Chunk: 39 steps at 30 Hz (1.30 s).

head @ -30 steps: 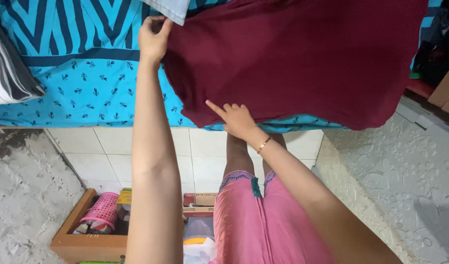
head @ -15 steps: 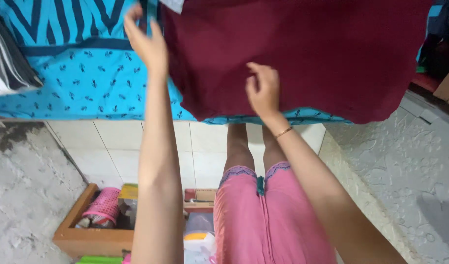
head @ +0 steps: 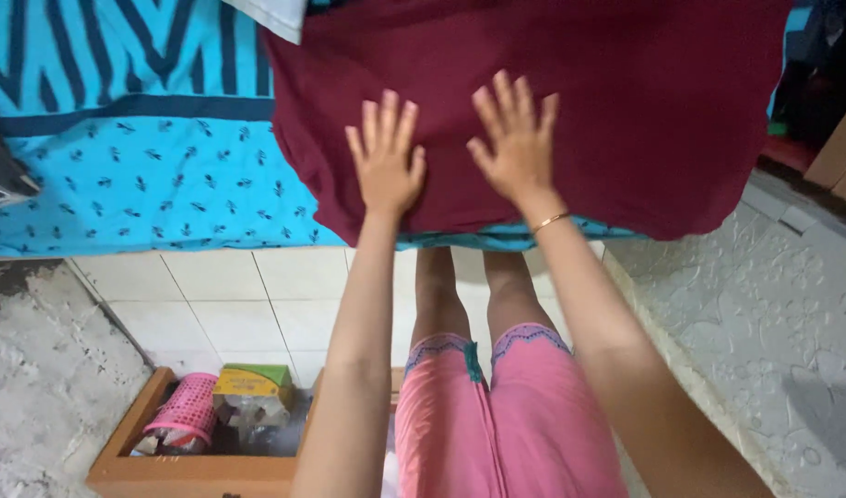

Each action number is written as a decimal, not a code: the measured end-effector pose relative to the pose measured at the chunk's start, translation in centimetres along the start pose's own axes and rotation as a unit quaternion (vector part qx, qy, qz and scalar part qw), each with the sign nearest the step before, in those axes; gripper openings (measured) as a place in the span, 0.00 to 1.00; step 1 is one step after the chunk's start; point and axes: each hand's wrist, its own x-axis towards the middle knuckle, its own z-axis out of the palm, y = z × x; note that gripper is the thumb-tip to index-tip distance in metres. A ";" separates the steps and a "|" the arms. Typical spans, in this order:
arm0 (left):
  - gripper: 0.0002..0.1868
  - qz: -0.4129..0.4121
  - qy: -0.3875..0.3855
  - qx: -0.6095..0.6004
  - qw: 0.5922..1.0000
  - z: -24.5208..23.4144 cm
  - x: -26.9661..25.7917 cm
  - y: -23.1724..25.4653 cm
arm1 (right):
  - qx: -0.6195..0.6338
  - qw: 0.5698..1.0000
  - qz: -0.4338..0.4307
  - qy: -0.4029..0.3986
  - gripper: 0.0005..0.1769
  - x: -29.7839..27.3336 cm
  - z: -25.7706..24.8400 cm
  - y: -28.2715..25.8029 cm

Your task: Folding various clothing items on a bed.

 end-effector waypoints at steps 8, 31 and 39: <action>0.38 -0.149 0.053 -0.017 0.987 -1.3 -0.1 -2.4 | -0.012 0.969 0.247 -0.020 0.43 -4.5 -8.6 13.5; 0.44 -0.477 0.317 -0.285 0.769 6.4 -13.6 -7.5 | 0.259 0.602 0.601 0.459 0.31 -21.0 6.4 17.2; 0.19 -0.632 0.283 -0.503 0.517 5.7 -13.6 -3.7 | 0.732 0.187 0.542 0.367 0.18 -25.0 13.8 27.3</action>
